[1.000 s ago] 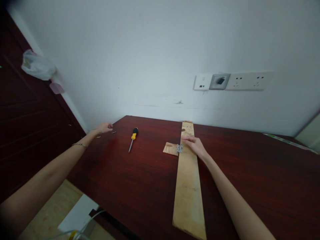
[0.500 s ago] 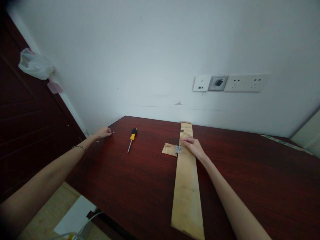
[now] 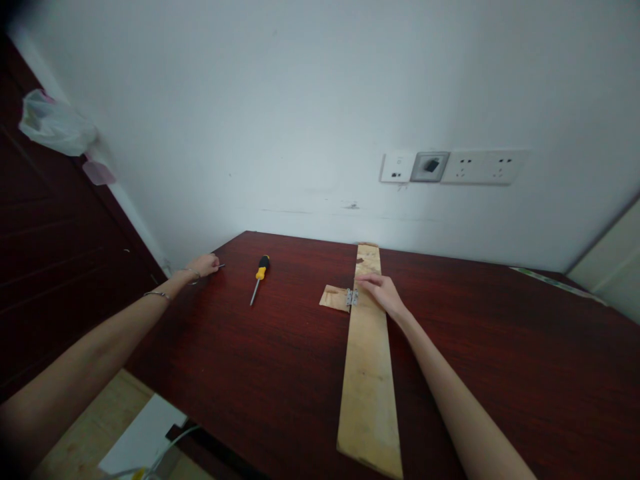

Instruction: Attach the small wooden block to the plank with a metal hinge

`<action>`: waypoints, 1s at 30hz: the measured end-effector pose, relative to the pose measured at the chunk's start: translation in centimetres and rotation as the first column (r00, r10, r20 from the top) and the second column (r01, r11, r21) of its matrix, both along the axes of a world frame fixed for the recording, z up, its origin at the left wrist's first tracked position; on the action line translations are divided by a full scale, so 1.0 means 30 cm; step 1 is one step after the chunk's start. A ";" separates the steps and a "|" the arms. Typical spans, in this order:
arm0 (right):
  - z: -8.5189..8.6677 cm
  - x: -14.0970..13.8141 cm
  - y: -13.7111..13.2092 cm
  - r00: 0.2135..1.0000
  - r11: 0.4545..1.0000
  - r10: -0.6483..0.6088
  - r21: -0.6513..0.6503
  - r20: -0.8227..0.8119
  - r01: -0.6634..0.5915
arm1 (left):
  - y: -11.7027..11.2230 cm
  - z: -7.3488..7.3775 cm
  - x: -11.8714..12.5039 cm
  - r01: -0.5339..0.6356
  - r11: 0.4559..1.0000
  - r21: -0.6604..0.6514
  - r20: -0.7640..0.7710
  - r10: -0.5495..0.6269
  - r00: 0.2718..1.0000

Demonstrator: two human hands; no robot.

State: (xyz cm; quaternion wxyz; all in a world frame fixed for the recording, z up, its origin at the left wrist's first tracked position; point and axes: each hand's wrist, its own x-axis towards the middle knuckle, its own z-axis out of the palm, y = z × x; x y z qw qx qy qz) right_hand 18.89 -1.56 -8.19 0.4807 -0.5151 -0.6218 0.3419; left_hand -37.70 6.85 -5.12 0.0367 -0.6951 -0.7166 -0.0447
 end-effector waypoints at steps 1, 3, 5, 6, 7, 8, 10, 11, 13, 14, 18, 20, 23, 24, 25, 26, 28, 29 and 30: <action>-0.001 0.001 0.001 1.000 1.000 0.005 0.007 0.005 -0.005 | 0.000 0.001 0.002 -0.004 1.000 0.004 0.012 0.004 1.000; -0.003 0.002 0.004 1.000 1.000 0.018 0.019 0.013 -0.018 | 0.003 0.005 0.007 -0.016 1.000 0.011 0.046 0.016 0.999; -0.003 0.001 0.006 1.000 1.000 0.020 0.015 0.013 -0.020 | 0.012 0.010 0.020 -0.026 0.999 0.029 0.093 0.024 0.995; -0.003 -0.001 0.007 1.000 1.000 0.017 0.008 0.011 -0.017 | 0.019 0.014 0.032 -0.028 0.999 0.046 0.120 0.023 0.993; -0.003 -0.003 0.007 1.000 1.000 0.016 0.000 0.008 -0.016 | 0.029 0.020 0.049 -0.027 0.997 0.069 0.149 0.017 0.989; -0.003 -0.005 0.008 1.000 1.000 0.017 -0.004 0.004 -0.017 | 0.041 0.027 0.073 -0.022 0.995 0.097 0.179 0.004 0.984; -0.004 -0.011 0.009 1.000 1.000 0.013 0.005 -0.012 -0.013 | 0.070 0.050 0.140 0.006 0.987 0.158 0.238 -0.044 0.970; -0.005 -0.014 0.010 1.000 1.000 0.006 0.017 -0.023 -0.006 | 0.087 0.065 0.184 0.028 0.982 0.188 0.265 -0.079 0.961; -0.007 -0.019 0.012 0.999 0.999 -0.013 0.037 -0.042 0.015 | 0.120 0.103 0.291 0.088 0.965 0.247 0.313 -0.165 0.935; -0.007 -0.021 0.013 0.999 0.999 -0.022 0.039 -0.050 0.024 | 0.134 0.124 0.354 0.120 0.954 0.275 0.336 -0.213 0.917; -0.001 -0.024 0.014 0.993 0.999 -0.050 -0.009 -0.107 0.049 | 0.141 0.211 0.640 0.300 0.857 0.420 0.421 -0.476 0.772; 0.010 -0.024 0.012 0.984 0.997 -0.072 -0.039 -0.165 0.067 | 0.111 0.234 0.787 0.397 0.765 0.507 0.472 -0.632 0.615; 0.042 -0.025 0.006 0.964 0.997 -0.078 -0.037 -0.256 0.071 | 0.036 0.221 0.985 0.454 0.689 0.565 0.534 -0.725 0.435; 0.056 -0.025 0.003 0.957 0.997 -0.076 -0.026 -0.279 0.072 | 0.008 0.205 1.041 0.482 0.671 0.563 0.558 -0.739 0.377; 0.070 -0.025 0.000 0.952 0.997 -0.077 -0.014 -0.296 0.076 | -0.019 0.184 1.090 0.498 0.658 0.566 0.585 -0.745 0.320; 0.085 -0.025 -0.004 0.949 0.997 -0.077 -0.002 -0.306 0.080 | -0.044 0.162 1.133 0.524 0.641 0.562 0.602 -0.751 0.272; 0.110 -0.027 -0.011 0.948 0.996 -0.075 0.017 -0.310 0.084 | -0.086 0.118 1.199 0.563 0.611 0.556 0.617 -0.758 0.213; 0.119 -0.028 -0.014 0.950 0.997 -0.069 0.022 -0.306 0.079 | -0.102 0.099 1.222 0.568 0.603 0.560 0.624 -0.758 0.191; 0.126 -0.030 -0.017 0.951 0.997 -0.061 0.026 -0.302 0.072 | -0.114 0.084 1.239 0.574 0.599 0.558 0.632 -0.756 0.174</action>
